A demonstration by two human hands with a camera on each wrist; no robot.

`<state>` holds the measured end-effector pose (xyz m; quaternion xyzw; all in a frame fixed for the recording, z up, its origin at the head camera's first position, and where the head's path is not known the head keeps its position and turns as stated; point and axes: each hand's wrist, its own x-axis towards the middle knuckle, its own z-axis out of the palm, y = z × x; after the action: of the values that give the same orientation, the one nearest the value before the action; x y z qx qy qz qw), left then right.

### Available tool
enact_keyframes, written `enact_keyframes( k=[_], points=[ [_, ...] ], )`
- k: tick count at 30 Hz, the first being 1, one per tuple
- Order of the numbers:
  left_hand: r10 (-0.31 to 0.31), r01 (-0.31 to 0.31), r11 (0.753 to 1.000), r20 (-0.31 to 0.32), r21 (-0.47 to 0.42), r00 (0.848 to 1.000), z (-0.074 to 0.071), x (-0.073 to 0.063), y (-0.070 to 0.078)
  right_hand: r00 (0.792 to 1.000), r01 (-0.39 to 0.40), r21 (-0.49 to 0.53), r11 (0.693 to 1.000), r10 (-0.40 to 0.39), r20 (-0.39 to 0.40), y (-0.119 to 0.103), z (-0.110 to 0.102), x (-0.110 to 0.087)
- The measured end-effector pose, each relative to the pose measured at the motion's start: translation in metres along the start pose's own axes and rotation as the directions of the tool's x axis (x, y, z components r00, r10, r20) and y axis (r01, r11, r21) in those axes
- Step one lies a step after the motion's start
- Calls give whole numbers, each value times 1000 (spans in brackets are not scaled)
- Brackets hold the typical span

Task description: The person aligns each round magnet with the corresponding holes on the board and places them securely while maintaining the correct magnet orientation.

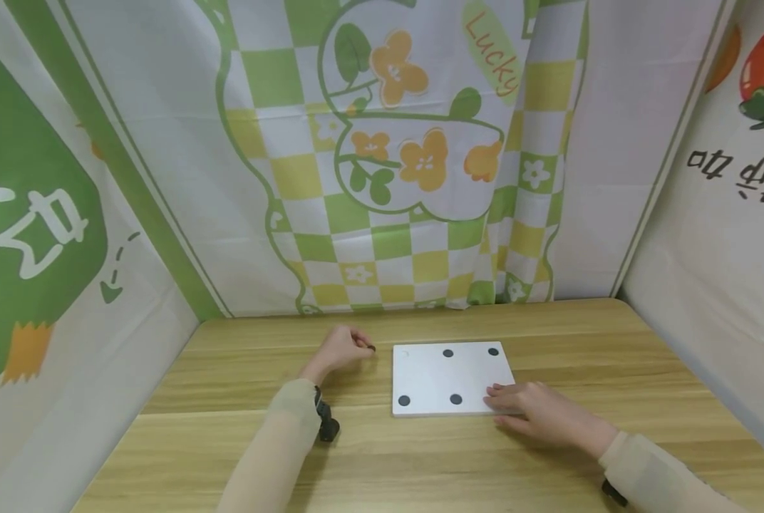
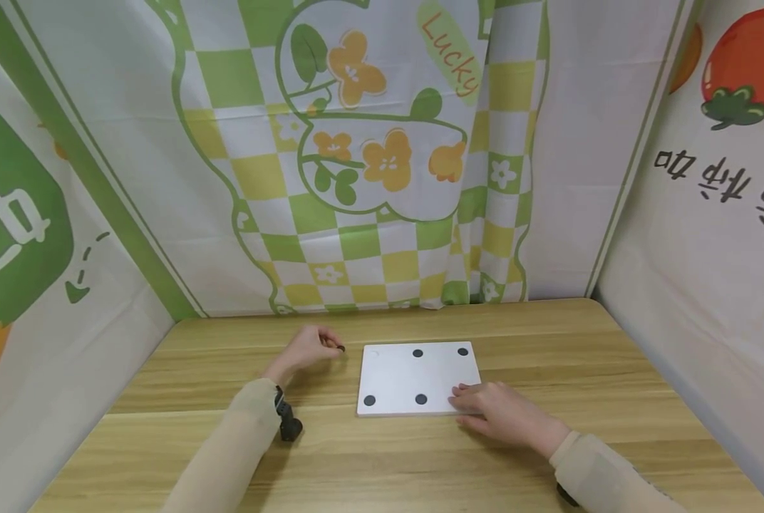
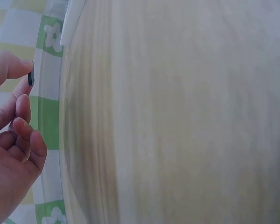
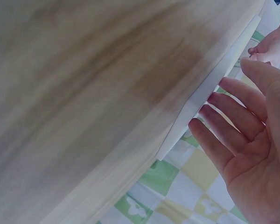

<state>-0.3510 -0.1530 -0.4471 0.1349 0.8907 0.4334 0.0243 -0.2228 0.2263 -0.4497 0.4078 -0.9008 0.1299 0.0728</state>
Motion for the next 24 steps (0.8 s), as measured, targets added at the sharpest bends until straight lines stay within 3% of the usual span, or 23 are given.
enact_keyframes(
  k=[24],
  points=[
    [37,-37,999,22,-17,999,22,8,11,1000,16,-10,1000,-16,-11,0,0,2]
  ],
)
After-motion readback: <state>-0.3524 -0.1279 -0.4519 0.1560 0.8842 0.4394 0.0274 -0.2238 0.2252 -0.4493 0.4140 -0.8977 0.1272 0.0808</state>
